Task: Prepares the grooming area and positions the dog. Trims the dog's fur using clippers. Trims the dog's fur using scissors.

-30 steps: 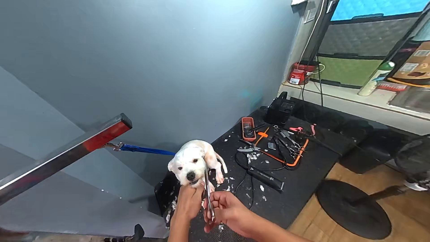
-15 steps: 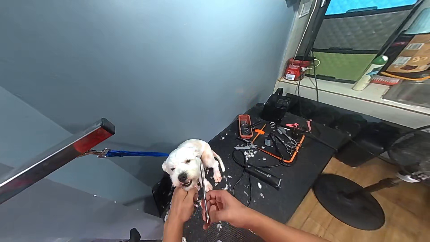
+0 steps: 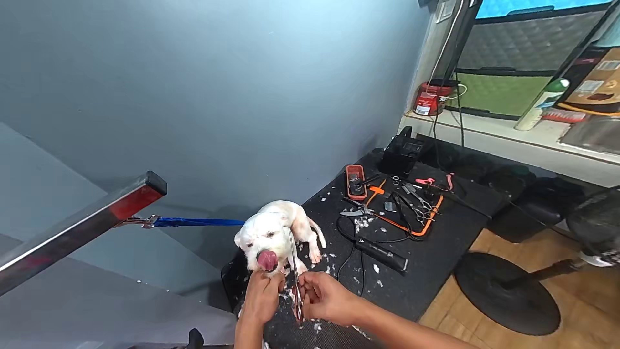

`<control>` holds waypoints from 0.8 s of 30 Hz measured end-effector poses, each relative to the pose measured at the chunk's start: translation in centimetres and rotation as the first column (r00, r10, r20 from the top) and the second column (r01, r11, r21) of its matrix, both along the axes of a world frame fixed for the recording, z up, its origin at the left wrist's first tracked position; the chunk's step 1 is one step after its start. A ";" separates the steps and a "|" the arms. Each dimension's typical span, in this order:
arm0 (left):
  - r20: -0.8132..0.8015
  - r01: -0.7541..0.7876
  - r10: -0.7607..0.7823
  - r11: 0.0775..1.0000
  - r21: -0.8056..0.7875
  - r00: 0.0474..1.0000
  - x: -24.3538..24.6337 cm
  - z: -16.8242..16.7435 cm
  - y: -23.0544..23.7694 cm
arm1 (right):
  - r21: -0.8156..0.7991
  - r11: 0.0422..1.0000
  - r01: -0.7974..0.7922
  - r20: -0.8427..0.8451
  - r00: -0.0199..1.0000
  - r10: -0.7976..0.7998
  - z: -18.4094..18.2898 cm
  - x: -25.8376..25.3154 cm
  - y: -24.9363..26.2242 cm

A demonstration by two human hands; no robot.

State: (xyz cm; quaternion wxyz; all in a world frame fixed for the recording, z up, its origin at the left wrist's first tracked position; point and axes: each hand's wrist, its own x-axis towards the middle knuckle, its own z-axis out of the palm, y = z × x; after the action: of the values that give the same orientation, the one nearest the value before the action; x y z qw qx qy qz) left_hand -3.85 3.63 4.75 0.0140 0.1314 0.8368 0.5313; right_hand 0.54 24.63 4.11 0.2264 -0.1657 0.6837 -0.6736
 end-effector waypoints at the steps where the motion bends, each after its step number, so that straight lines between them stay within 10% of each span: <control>1: 0.007 -0.001 0.001 1.000 0.024 1.000 0.0 0.0 0.0 | 0.020 1.000 -0.009 -0.008 1.000 0.009 0.1 -0.2 0.1; 24: 0.036 0.007 -0.012 0.991 0.130 0.999 0.2 0.1 -0.4 | 0.214 0.976 -0.041 -0.131 0.989 0.070 -0.1 -2.0 1.7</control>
State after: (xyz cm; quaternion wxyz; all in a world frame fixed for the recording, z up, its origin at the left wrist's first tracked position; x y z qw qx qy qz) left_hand -3.62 3.21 4.88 0.0232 0.1264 0.7994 0.5869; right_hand -1.48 26.29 3.96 0.2138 -0.2062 0.7603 -0.5777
